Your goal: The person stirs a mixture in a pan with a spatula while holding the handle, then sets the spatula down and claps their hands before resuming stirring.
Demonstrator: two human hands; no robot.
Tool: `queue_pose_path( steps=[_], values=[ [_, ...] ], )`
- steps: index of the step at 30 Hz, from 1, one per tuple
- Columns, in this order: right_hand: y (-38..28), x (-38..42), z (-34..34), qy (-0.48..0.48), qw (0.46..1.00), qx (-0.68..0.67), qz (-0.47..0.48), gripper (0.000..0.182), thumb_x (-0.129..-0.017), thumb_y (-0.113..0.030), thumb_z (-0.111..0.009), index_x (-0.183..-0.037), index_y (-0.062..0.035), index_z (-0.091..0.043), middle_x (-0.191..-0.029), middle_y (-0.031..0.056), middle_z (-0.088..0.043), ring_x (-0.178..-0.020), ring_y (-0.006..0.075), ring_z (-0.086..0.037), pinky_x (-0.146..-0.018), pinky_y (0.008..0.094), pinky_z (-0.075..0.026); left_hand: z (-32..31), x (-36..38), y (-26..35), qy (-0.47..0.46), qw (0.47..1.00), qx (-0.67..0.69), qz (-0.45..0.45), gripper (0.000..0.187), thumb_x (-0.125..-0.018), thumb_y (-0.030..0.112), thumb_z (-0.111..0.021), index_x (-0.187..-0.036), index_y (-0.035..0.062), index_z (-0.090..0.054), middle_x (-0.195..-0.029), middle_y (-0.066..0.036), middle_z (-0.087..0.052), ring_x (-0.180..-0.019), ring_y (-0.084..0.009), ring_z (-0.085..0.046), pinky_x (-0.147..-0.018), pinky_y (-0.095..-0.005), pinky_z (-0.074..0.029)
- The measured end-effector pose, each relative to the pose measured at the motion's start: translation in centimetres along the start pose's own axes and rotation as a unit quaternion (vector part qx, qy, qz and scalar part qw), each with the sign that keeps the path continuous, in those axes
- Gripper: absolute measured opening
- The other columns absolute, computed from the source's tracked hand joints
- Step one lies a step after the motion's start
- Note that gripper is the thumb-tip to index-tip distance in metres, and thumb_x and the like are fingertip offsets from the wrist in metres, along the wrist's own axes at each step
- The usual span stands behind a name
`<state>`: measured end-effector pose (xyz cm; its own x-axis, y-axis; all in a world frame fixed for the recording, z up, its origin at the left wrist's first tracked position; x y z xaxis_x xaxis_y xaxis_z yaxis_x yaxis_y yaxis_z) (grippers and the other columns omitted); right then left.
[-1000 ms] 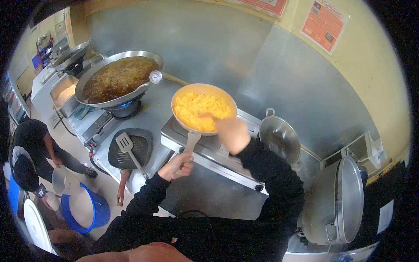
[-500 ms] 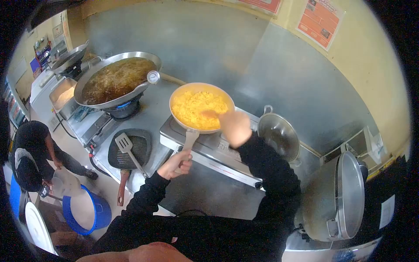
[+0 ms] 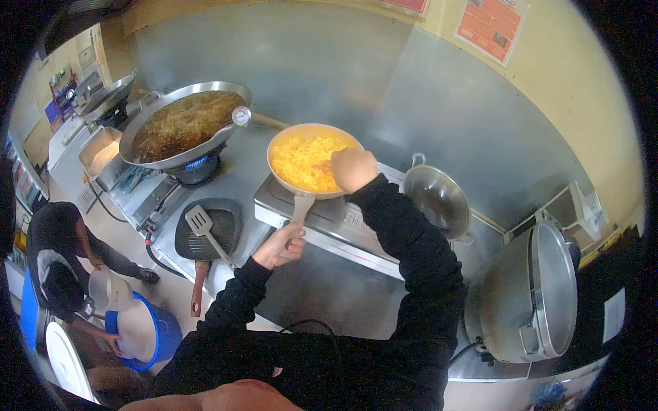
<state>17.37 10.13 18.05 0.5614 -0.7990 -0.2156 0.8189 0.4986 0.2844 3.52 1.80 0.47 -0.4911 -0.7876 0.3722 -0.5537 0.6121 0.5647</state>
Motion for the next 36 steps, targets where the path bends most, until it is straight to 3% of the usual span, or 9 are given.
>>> queue_pose_path(
  steps=[4, 10, 11, 14, 17, 23, 28, 33, 36],
  values=[
    [-4.0, -0.4, -4.1, 0.138, 0.985, -0.067, 0.083, 0.021, -0.078, -0.019, -0.045, -0.080, -0.0123, -0.065, -0.068, 0.0120, -0.061, -0.066, 0.0261, -0.060, -0.060, 0.0367, -0.046, 0.6, -0.7, -0.3, -0.012, 1.000, 0.005, -0.005, 0.020, -0.085, 0.030, -0.045, -0.079, 0.0114, -0.039, -0.056, 0.005, -0.032, -0.043, -0.0039, -0.028, -0.039, -0.0179, -0.024],
    [-0.3, -7.0, -7.8, -0.050, 0.988, -0.118, -0.085, 0.023, -0.075, -0.019, -0.050, -0.084, -0.0021, -0.063, -0.088, 0.0166, -0.061, -0.082, 0.0297, -0.059, -0.073, 0.0377, -0.045, 0.4, -0.5, -0.5, -0.007, 1.000, 0.007, -0.026, 0.019, -0.085, 0.028, -0.045, -0.078, 0.0115, -0.040, -0.054, 0.005, -0.032, -0.042, -0.0040, -0.028, -0.038, -0.0181, -0.024],
    [1.8, -8.2, -9.2, -0.060, 0.985, -0.127, -0.096, 0.054, -0.072, -0.050, -0.053, -0.091, 0.0000, -0.060, -0.093, 0.0202, -0.059, -0.088, 0.0289, -0.057, -0.075, 0.0373, -0.043, 0.6, -0.7, -0.6, -0.004, 0.999, 0.013, -0.029, 0.019, -0.085, 0.028, -0.045, -0.077, 0.0113, -0.040, -0.054, 0.005, -0.031, -0.042, -0.0041, -0.028, -0.038, -0.0181, -0.024],
    [3.3, -8.4, -5.5, -0.154, 0.975, -0.091, -0.134, 0.067, -0.063, -0.059, -0.058, -0.091, 0.0015, -0.060, -0.091, 0.0218, -0.059, -0.086, 0.0303, -0.057, -0.076, 0.0363, -0.044, 0.6, -0.6, -0.6, -0.004, 1.000, 0.007, -0.029, 0.020, -0.085, 0.029, -0.045, -0.078, 0.0110, -0.040, -0.054, 0.005, -0.030, -0.042, -0.0041, -0.027, -0.038, -0.0182, -0.024],
    [2.9, -9.1, -4.5, -0.025, 0.988, -0.096, -0.114, 0.050, -0.068, -0.045, -0.059, -0.086, 0.0019, -0.061, -0.086, 0.0215, -0.060, -0.082, 0.0316, -0.058, -0.073, 0.0364, -0.045, 0.4, -0.5, -0.1, -0.003, 0.999, 0.006, -0.035, 0.020, -0.085, 0.029, -0.045, -0.078, 0.0109, -0.040, -0.054, 0.005, -0.031, -0.042, -0.0041, -0.027, -0.038, -0.0184, -0.024],
    [-3.4, -7.2, -3.7, 0.015, 0.997, -0.048, 0.064, 0.015, -0.072, -0.013, -0.052, -0.077, -0.0034, -0.062, -0.077, 0.0165, -0.061, -0.074, 0.0306, -0.060, -0.067, 0.0388, -0.047, 0.8, -0.5, -0.3, -0.020, 1.000, 0.022, -0.002, 0.021, -0.085, 0.030, -0.045, -0.078, 0.0113, -0.040, -0.055, 0.005, -0.033, -0.042, -0.0042, -0.028, -0.038, -0.0189, -0.026],
    [-5.5, 0.0, -4.3, 0.102, 0.985, -0.053, 0.132, 0.016, -0.074, -0.014, -0.047, -0.082, -0.0094, -0.061, -0.066, 0.0122, -0.059, -0.064, 0.0281, -0.058, -0.055, 0.0396, -0.044, 1.2, -0.4, -0.2, -0.024, 0.999, 0.026, -0.010, 0.021, -0.085, 0.030, -0.046, -0.077, 0.0115, -0.040, -0.055, 0.006, -0.034, -0.042, -0.0040, -0.029, -0.038, -0.0187, -0.026],
    [-1.6, -4.5, -9.2, 0.055, 0.998, -0.041, -0.010, 0.018, -0.075, -0.011, -0.046, -0.081, -0.0051, -0.062, -0.072, 0.0120, -0.061, -0.070, 0.0266, -0.060, -0.061, 0.0371, -0.046, 0.9, -0.4, -0.3, -0.029, 0.999, 0.015, -0.017, 0.022, -0.086, 0.031, -0.045, -0.077, 0.0119, -0.041, -0.055, 0.006, -0.033, -0.043, -0.0041, -0.029, -0.039, -0.0184, -0.026],
    [2.4, -7.4, -5.9, -0.059, 0.993, -0.089, -0.044, 0.037, -0.075, -0.033, -0.053, -0.075, 0.0025, -0.061, -0.071, 0.0200, -0.060, -0.068, 0.0330, -0.059, -0.060, 0.0401, -0.046, 1.1, -0.4, -0.5, -0.025, 1.000, 0.010, -0.016, 0.022, -0.084, 0.031, -0.047, -0.076, 0.0122, -0.041, -0.055, 0.006, -0.033, -0.043, -0.0042, -0.029, -0.039, -0.0188, -0.026]
  ],
)
Point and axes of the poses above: each hand's wrist, its own x-axis away from the middle knuckle, its own z-axis out of the back of the hand, y = z × x, the point moved 2 cm from there along -x, towards the middle knuckle
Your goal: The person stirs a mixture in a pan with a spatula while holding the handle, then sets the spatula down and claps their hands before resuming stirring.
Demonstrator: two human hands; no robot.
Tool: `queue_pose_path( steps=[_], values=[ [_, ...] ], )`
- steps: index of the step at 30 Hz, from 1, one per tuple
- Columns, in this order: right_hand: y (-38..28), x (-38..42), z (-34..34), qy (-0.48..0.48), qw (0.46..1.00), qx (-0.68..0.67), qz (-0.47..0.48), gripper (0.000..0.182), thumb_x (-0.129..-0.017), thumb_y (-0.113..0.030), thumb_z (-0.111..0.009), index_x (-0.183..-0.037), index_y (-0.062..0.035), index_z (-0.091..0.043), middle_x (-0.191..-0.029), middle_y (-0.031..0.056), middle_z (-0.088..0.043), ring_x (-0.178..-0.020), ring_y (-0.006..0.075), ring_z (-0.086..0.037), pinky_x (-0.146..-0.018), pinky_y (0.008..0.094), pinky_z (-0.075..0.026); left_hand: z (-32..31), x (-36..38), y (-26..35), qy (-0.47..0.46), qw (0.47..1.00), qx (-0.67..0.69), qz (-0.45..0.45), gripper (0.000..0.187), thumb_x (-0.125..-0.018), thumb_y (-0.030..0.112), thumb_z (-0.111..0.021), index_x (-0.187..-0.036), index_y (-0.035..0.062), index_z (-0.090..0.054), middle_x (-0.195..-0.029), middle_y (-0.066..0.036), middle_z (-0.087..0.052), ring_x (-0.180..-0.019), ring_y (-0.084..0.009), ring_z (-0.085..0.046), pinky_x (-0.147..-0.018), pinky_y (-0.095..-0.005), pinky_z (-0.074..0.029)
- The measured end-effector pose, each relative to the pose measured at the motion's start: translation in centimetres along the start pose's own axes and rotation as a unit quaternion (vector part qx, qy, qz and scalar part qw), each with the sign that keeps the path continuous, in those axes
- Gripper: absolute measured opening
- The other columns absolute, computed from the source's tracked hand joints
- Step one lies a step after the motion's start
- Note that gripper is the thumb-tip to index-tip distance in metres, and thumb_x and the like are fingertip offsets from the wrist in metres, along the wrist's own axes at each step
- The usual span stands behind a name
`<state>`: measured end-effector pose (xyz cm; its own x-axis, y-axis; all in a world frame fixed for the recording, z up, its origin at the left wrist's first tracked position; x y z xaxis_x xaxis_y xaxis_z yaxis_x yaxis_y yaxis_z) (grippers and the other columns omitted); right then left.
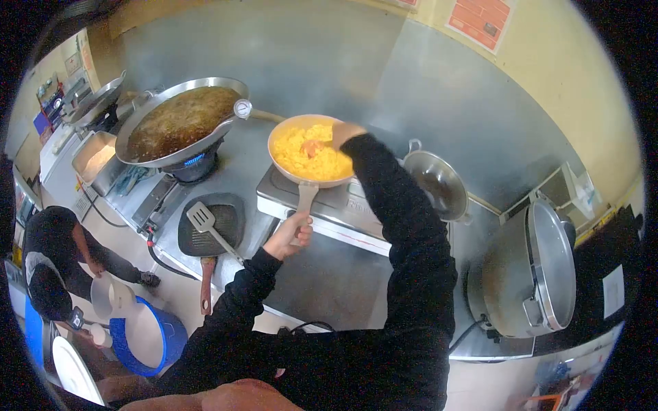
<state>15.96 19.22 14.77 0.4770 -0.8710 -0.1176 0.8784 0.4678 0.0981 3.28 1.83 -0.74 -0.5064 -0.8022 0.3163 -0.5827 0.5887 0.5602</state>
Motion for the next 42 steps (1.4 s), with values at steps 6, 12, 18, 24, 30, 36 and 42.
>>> queue_pose_path(
  steps=[6, 12, 18, 24, 30, 36, 42],
  values=[
    [-4.4, 7.2, 6.5, 0.014, 0.993, 0.071, 0.089, 0.023, -0.069, -0.024, -0.056, -0.067, -0.0014, -0.061, -0.065, 0.0159, -0.059, -0.061, 0.0328, -0.058, -0.054, 0.0421, -0.045, 0.4, -0.4, 0.0, -0.003, 1.000, 0.017, 0.011, 0.021, -0.084, 0.031, -0.048, -0.076, 0.0123, -0.041, -0.055, 0.005, -0.032, -0.042, -0.0041, -0.029, -0.039, -0.0184, -0.026],
    [-7.0, 4.3, -0.4, 0.064, 0.996, 0.035, 0.057, 0.021, -0.074, -0.019, -0.049, -0.075, -0.0044, -0.064, -0.073, 0.0142, -0.062, -0.071, 0.0271, -0.061, -0.061, 0.0368, -0.048, 0.8, -0.8, -0.2, -0.017, 1.000, 0.017, 0.010, 0.022, -0.085, 0.031, -0.045, -0.076, 0.0110, -0.041, -0.054, 0.003, -0.033, -0.043, -0.0072, -0.031, -0.041, -0.0230, -0.029],
    [-0.5, 0.3, 2.6, -0.022, 0.996, -0.006, -0.086, 0.025, -0.071, -0.024, -0.055, -0.080, -0.0025, -0.063, -0.087, 0.0190, -0.061, -0.081, 0.0323, -0.059, -0.071, 0.0383, -0.048, 0.5, -0.4, 0.2, -0.003, 1.000, 0.001, -0.004, 0.021, -0.085, 0.029, -0.045, -0.077, 0.0109, -0.040, -0.055, 0.003, -0.033, -0.044, -0.0069, -0.031, -0.042, -0.0226, -0.029],
    [-0.8, 7.5, 6.7, 0.006, 0.999, 0.044, 0.007, 0.035, -0.069, -0.035, -0.059, -0.062, -0.0010, -0.060, -0.061, 0.0195, -0.056, -0.060, 0.0365, -0.056, -0.057, 0.0433, -0.045, 0.0, 0.0, 0.2, 0.006, 1.000, 0.017, 0.008, 0.022, -0.084, 0.032, -0.047, -0.078, 0.0111, -0.041, -0.055, 0.005, -0.032, -0.042, -0.0050, -0.029, -0.039, -0.0198, -0.026],
    [-1.8, 7.5, -0.6, 0.053, 0.994, 0.066, 0.070, 0.016, -0.069, -0.009, -0.050, -0.078, -0.0054, -0.062, -0.069, 0.0129, -0.060, -0.067, 0.0287, -0.060, -0.058, 0.0389, -0.047, 0.3, -0.2, 0.3, -0.021, 0.999, 0.014, 0.036, 0.021, -0.085, 0.031, -0.043, -0.077, 0.0118, -0.040, -0.055, 0.004, -0.032, -0.043, -0.0066, -0.030, -0.041, -0.0221, -0.028],
    [2.1, 1.3, -2.5, 0.063, 0.997, 0.019, -0.034, 0.026, -0.070, -0.021, -0.055, -0.094, -0.0177, -0.064, -0.071, 0.0147, -0.060, -0.067, 0.0306, -0.059, -0.059, 0.0400, -0.047, 0.1, -0.1, 0.4, 0.012, 1.000, -0.014, 0.016, 0.022, -0.085, 0.031, -0.045, -0.077, 0.0116, -0.040, -0.055, 0.004, -0.032, -0.043, -0.0062, -0.030, -0.041, -0.0213, -0.028],
    [1.9, 7.1, 8.4, -0.034, 0.997, 0.066, 0.030, 0.015, -0.062, -0.022, -0.063, -0.072, -0.0115, -0.067, -0.063, 0.0132, -0.058, -0.064, 0.0315, -0.057, -0.057, 0.0407, -0.045, -0.1, 0.0, 0.3, 0.003, 1.000, 0.005, 0.024, 0.023, -0.085, 0.033, -0.046, -0.077, 0.0118, -0.040, -0.055, 0.004, -0.033, -0.043, -0.0063, -0.030, -0.041, -0.0207, -0.028]
  ],
)
Point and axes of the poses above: each hand's wrist, its own x-axis away from the middle knuckle, its own z-axis out of the back of the hand, y = z × x, the point moved 2 cm from there along -x, towards the middle knuckle
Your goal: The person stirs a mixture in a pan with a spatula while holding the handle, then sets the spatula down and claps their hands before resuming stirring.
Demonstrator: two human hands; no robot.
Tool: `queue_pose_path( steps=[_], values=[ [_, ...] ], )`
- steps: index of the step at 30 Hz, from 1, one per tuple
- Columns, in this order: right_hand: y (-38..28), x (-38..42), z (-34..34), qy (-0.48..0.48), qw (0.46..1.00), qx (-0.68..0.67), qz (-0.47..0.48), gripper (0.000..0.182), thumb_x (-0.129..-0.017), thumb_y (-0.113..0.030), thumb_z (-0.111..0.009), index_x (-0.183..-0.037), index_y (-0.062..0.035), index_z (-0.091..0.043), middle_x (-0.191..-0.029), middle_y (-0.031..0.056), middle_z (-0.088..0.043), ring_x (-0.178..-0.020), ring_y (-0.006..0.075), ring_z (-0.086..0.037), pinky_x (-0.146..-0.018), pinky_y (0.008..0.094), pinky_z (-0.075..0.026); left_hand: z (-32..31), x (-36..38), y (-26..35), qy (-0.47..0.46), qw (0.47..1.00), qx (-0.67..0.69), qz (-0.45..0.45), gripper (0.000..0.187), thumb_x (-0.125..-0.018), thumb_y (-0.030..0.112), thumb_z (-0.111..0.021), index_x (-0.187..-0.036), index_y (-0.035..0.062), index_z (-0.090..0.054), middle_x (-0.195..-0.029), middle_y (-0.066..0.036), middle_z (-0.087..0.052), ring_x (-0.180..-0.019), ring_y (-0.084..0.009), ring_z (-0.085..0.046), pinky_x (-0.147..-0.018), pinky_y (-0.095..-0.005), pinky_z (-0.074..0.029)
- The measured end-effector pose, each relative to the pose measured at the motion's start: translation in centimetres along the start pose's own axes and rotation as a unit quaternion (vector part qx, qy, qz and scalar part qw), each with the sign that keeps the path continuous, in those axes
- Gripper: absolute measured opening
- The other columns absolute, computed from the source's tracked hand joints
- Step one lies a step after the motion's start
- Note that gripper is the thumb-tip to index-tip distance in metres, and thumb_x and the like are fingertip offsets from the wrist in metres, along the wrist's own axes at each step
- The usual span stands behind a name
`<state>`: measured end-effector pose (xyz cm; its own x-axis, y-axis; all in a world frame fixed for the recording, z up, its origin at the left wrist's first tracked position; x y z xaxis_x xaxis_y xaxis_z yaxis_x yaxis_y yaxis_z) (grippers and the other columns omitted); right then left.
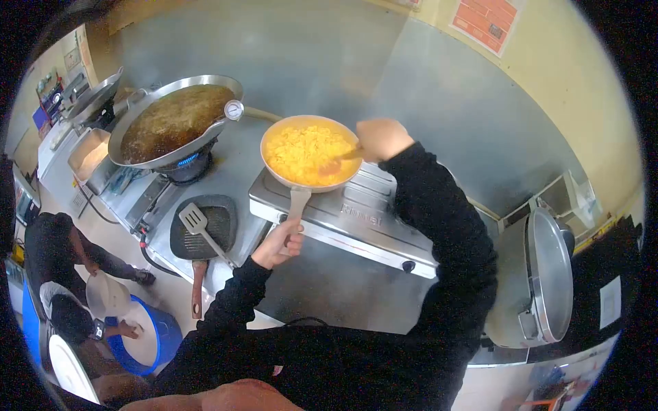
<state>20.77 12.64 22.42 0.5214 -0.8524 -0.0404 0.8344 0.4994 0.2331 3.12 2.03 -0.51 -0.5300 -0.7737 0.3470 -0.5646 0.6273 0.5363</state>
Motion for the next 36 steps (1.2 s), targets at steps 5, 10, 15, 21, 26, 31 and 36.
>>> queue_pose_path(
  steps=[5, 10, 15, 21, 26, 31, 36],
  values=[
    [0.5, 0.2, -4.8, -0.010, 0.999, 0.043, 0.020, 0.012, -0.060, -0.007, -0.057, -0.071, -0.0042, -0.061, -0.070, 0.0151, -0.060, -0.068, 0.0314, -0.060, -0.060, 0.0389, -0.049, 0.1, 0.1, 0.0, -0.018, 1.000, -0.005, 0.020, 0.026, -0.085, 0.036, -0.045, -0.077, 0.0126, -0.039, -0.055, 0.004, -0.032, -0.043, -0.0061, -0.029, -0.040, -0.0205, -0.028],
    [2.2, -4.1, -10.1, 0.085, 0.994, 0.060, 0.017, 0.011, -0.063, -0.007, -0.057, -0.072, -0.0048, -0.062, -0.073, 0.0142, -0.061, -0.071, 0.0299, -0.060, -0.061, 0.0385, -0.049, -0.4, 0.3, 0.2, 0.002, 1.000, -0.024, 0.015, 0.027, -0.086, 0.036, -0.045, -0.078, 0.0115, -0.039, -0.055, 0.003, -0.032, -0.043, -0.0061, -0.029, -0.040, -0.0208, -0.028],
    [2.1, -5.4, -7.6, 0.077, 0.996, 0.037, 0.005, 0.013, -0.065, -0.010, -0.058, -0.076, -0.0054, -0.062, -0.074, 0.0136, -0.061, -0.074, 0.0297, -0.060, -0.062, 0.0394, -0.049, -0.9, 0.2, -0.1, 0.019, 1.000, -0.018, -0.006, 0.026, -0.085, 0.034, -0.046, -0.078, 0.0108, -0.039, -0.056, 0.003, -0.032, -0.043, -0.0064, -0.029, -0.040, -0.0215, -0.028],
    [1.4, -2.6, -0.1, -0.026, 0.998, 0.019, -0.060, 0.021, -0.066, -0.021, -0.062, -0.078, -0.0034, -0.063, -0.077, 0.0164, -0.062, -0.075, 0.0299, -0.060, -0.064, 0.0387, -0.048, -0.8, 0.1, -0.2, 0.019, 1.000, 0.002, -0.011, 0.024, -0.085, 0.032, -0.047, -0.082, 0.0098, -0.039, -0.057, 0.005, -0.032, -0.043, -0.0039, -0.029, -0.039, -0.0184, -0.026],
    [1.9, -2.7, -0.4, -0.178, 0.972, 0.007, -0.153, 0.027, -0.067, -0.026, -0.061, -0.078, -0.0019, -0.064, -0.074, 0.0137, -0.063, -0.071, 0.0272, -0.061, -0.061, 0.0369, -0.048, -0.6, -0.1, -0.4, 0.017, 1.000, 0.006, -0.016, 0.023, -0.085, 0.032, -0.047, -0.081, 0.0102, -0.039, -0.056, 0.005, -0.032, -0.043, -0.0043, -0.028, -0.038, -0.0184, -0.025],
    [6.0, -8.5, -9.2, -0.251, 0.964, 0.015, -0.087, 0.026, -0.067, -0.030, -0.060, -0.073, -0.0053, -0.065, -0.068, 0.0099, -0.063, -0.062, 0.0239, -0.060, -0.057, 0.0352, -0.047, -0.2, -0.1, -0.2, 0.012, 1.000, -0.025, -0.003, 0.024, -0.086, 0.032, -0.045, -0.081, 0.0101, -0.039, -0.057, 0.003, -0.034, -0.045, -0.0075, -0.031, -0.042, -0.0217, -0.028],
    [4.4, -9.5, -11.5, -0.127, 0.937, -0.230, -0.229, 0.047, -0.068, -0.046, -0.060, -0.072, 0.0002, -0.062, -0.059, 0.0127, -0.060, -0.055, 0.0234, -0.058, -0.056, 0.0340, -0.046, -0.6, 0.3, 0.4, -0.001, 0.998, -0.054, 0.013, 0.024, -0.087, 0.032, -0.042, -0.080, 0.0101, -0.037, -0.055, 0.003, -0.032, -0.045, -0.0080, -0.031, -0.043, -0.0237, -0.031]
  ],
)
Point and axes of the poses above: each hand's wrist, its own x-axis away from the middle knuckle, its own z-axis out of the back of the hand, y = z × x, the point moved 2 cm from there along -x, towards the middle knuckle
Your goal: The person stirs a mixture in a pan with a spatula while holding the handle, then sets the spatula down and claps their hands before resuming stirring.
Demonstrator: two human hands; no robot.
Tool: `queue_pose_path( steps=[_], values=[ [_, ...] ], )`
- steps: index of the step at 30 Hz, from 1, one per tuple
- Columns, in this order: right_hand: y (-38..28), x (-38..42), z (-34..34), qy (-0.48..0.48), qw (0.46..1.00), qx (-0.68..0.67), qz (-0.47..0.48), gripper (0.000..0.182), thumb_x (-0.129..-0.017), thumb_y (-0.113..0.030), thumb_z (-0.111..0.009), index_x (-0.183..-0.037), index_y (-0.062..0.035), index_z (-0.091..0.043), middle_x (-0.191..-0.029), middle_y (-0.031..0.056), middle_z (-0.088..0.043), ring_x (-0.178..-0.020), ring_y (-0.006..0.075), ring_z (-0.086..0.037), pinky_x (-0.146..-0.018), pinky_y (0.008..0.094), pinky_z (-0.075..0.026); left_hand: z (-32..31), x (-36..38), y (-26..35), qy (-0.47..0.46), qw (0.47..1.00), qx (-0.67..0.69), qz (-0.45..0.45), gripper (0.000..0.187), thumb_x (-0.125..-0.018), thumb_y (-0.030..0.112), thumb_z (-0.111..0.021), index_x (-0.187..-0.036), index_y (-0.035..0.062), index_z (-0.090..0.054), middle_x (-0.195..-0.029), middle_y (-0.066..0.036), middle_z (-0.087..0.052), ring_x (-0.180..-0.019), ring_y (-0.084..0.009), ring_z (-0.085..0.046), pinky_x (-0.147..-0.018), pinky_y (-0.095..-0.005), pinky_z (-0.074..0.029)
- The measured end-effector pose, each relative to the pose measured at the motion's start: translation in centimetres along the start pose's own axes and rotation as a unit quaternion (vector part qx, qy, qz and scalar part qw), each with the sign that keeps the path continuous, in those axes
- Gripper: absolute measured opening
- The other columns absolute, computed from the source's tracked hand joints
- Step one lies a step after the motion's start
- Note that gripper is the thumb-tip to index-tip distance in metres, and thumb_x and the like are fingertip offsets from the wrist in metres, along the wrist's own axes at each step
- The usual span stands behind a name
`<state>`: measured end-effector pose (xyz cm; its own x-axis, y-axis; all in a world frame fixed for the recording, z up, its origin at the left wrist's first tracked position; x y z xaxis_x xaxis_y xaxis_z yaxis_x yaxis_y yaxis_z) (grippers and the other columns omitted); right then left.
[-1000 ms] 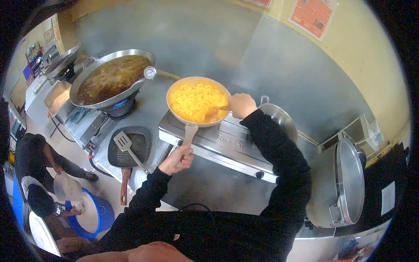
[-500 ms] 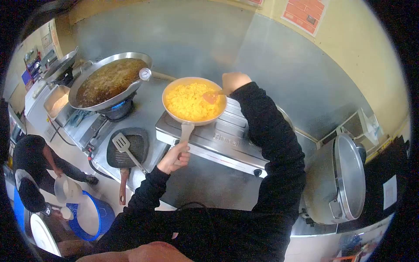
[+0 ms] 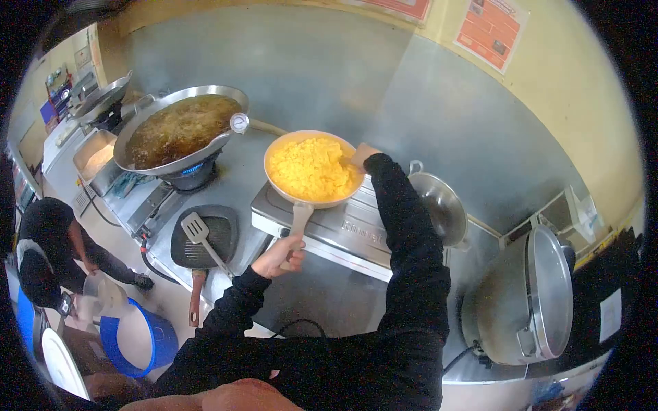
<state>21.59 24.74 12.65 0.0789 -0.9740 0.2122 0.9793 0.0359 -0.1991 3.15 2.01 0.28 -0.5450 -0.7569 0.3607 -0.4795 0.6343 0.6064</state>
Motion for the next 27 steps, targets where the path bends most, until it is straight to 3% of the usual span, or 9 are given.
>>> queue_pose_path(
  steps=[4, 7, 11, 14, 17, 20, 21, 25, 27],
  values=[
    [-0.8, -1.8, -1.3, 0.022, 0.990, -0.010, 0.142, 0.044, -0.070, -0.041, -0.058, -0.096, -0.0045, -0.060, -0.069, 0.0161, -0.061, -0.063, 0.0257, -0.060, -0.057, 0.0350, -0.047, 0.2, -0.2, 0.0, -0.007, 1.000, 0.000, 0.005, 0.024, -0.087, 0.033, -0.041, -0.080, 0.0103, -0.036, -0.054, 0.003, -0.032, -0.045, -0.0083, -0.030, -0.043, -0.0242, -0.031],
    [-1.8, 0.2, -2.0, 0.170, 0.877, 0.227, 0.387, 0.042, -0.075, -0.024, -0.053, -0.116, -0.0166, -0.049, -0.069, 0.0123, -0.059, -0.063, 0.0258, -0.059, -0.055, 0.0365, -0.047, 0.1, 0.0, 0.0, 0.001, 1.000, 0.001, 0.002, 0.025, -0.087, 0.034, -0.042, -0.079, 0.0106, -0.037, -0.055, 0.003, -0.032, -0.044, -0.0081, -0.030, -0.043, -0.0239, -0.030],
    [-3.2, 7.3, -1.7, 0.271, 0.841, 0.268, 0.383, 0.043, -0.071, -0.008, -0.050, -0.114, -0.0099, -0.047, -0.060, 0.0095, -0.056, -0.051, 0.0253, -0.057, -0.045, 0.0376, -0.045, 0.4, -0.4, -0.4, -0.010, 1.000, 0.023, 0.004, 0.025, -0.086, 0.034, -0.043, -0.077, 0.0115, -0.038, -0.055, 0.003, -0.032, -0.044, -0.0076, -0.030, -0.042, -0.0233, -0.030],
    [-3.2, 11.6, -2.7, 0.240, 0.856, 0.322, 0.325, 0.049, -0.071, -0.011, -0.052, -0.119, -0.0115, -0.045, -0.077, 0.0083, -0.060, -0.052, 0.0229, -0.058, -0.045, 0.0346, -0.046, 0.3, -0.3, -0.3, -0.009, 0.999, 0.036, 0.007, 0.025, -0.086, 0.035, -0.044, -0.076, 0.0119, -0.038, -0.055, 0.003, -0.032, -0.044, -0.0074, -0.029, -0.041, -0.0230, -0.029],
    [-2.6, 15.6, -4.3, 0.262, 0.852, 0.279, 0.356, 0.047, -0.067, -0.010, -0.053, -0.114, -0.0040, -0.049, -0.090, 0.0124, -0.059, -0.049, 0.0214, -0.058, -0.043, 0.0342, -0.046, 0.3, -0.2, -0.4, -0.001, 0.999, 0.037, 0.006, 0.025, -0.086, 0.035, -0.044, -0.077, 0.0119, -0.038, -0.055, 0.003, -0.032, -0.043, -0.0073, -0.029, -0.041, -0.0229, -0.029],
    [-2.6, 16.8, -7.1, 0.207, 0.842, 0.394, 0.306, 0.043, -0.067, -0.010, -0.053, -0.109, -0.0020, -0.053, -0.105, 0.0173, -0.054, -0.051, 0.0216, -0.059, -0.044, 0.0353, -0.048, 0.3, -0.3, -0.2, -0.004, 0.999, 0.039, 0.002, 0.025, -0.086, 0.034, -0.044, -0.077, 0.0116, -0.038, -0.055, 0.003, -0.032, -0.043, -0.0072, -0.029, -0.041, -0.0227, -0.029],
    [-1.8, 14.8, -8.8, 0.210, 0.868, 0.317, 0.318, 0.038, -0.068, -0.010, -0.054, -0.106, -0.0046, -0.056, -0.108, 0.0183, -0.052, -0.052, 0.0232, -0.059, -0.044, 0.0354, -0.048, 0.3, -0.3, -0.3, -0.005, 0.999, 0.037, 0.000, 0.024, -0.086, 0.034, -0.044, -0.077, 0.0115, -0.038, -0.055, 0.003, -0.032, -0.043, -0.0072, -0.029, -0.041, -0.0226, -0.028],
    [-2.1, 8.8, -7.1, 0.311, 0.892, 0.112, 0.308, 0.032, -0.070, -0.010, -0.053, -0.101, -0.0093, -0.059, -0.087, 0.0154, -0.059, -0.056, 0.0261, -0.060, -0.051, 0.0372, -0.049, 0.5, -0.5, -0.5, 0.010, 0.999, 0.044, 0.001, 0.023, -0.086, 0.032, -0.044, -0.078, 0.0111, -0.038, -0.055, 0.003, -0.032, -0.043, -0.0072, -0.028, -0.040, -0.0218, -0.028],
    [-1.1, 5.7, -3.4, 0.284, 0.891, 0.138, 0.327, 0.025, -0.071, -0.009, -0.051, -0.095, -0.0106, -0.061, -0.070, 0.0126, -0.060, -0.058, 0.0267, -0.060, -0.055, 0.0384, -0.048, -0.1, -0.1, -0.5, 0.024, 0.999, 0.041, -0.005, 0.023, -0.086, 0.032, -0.043, -0.078, 0.0112, -0.039, -0.056, 0.004, -0.032, -0.043, -0.0052, -0.028, -0.039, -0.0195, -0.026]
  ],
)
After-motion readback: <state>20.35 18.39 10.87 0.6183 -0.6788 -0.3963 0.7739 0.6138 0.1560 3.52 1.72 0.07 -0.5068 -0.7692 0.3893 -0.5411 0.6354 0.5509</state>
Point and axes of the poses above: each hand's wrist, its own x-axis away from the middle knuckle, its own z-axis out of the back of the hand, y = z × x, the point moved 2 cm from there along -x, towards the middle knuckle
